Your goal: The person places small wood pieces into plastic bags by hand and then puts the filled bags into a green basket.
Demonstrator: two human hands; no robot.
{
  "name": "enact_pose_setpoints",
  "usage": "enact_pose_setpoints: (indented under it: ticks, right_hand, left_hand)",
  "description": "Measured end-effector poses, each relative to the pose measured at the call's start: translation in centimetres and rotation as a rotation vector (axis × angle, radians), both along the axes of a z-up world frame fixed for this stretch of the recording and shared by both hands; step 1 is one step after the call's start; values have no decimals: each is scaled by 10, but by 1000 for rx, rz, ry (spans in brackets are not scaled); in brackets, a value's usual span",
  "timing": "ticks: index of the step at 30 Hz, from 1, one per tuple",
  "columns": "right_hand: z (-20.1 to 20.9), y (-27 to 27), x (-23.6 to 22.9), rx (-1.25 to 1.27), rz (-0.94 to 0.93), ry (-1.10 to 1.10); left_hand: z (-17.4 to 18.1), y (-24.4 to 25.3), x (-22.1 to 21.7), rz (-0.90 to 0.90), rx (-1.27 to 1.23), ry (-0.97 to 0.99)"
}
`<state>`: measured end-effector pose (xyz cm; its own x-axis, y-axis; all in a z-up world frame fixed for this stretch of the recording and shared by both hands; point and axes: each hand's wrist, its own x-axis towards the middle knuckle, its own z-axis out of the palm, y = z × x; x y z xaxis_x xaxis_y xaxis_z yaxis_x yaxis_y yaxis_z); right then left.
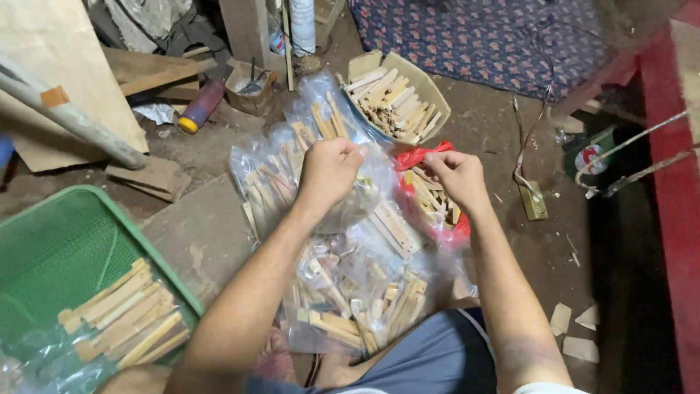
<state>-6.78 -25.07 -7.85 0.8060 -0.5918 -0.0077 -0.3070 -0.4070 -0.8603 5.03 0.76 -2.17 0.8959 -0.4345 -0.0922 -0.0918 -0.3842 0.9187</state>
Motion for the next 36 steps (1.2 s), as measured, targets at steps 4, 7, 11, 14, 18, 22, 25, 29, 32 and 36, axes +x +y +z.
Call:
enact_pose_setpoints:
  ticks: [4,7,11,14,18,22,25,29,32,36]
  right_hand:
    - [-111,-99,55,-115,-225,164]
    - [-155,-127,101,-254,-303,275]
    - [-191,-151,152,-504,-284,437]
    - [-201,-162,178,-620,-283,563]
    - [-161,-118,199,-757,-330,786]
    - [-140,-98,213,-747,-323,878]
    - [-125,-89,219,-672,-398,952]
    - [-168,-141,214,-416,-490,799]
    - [-214,-184,197,-322,-557,461]
    - [-153,-145,137,-103,-437,-264]
  left_hand:
    - [36,-4,9,18,-96,36]
    - [54,-9,18,-8,-161,28]
    - [54,-21,30,-11,-192,16]
    - [53,-27,37,-11,-202,4]
    - [41,-34,45,-29,-200,15]
    - [25,-41,49,-46,-207,31]
    - [18,-41,53,-36,-212,79]
    - [15,-39,58,-26,-240,81]
    - [13,-36,58,-16,-246,72]
    - [10,-34,57,-7,-257,48]
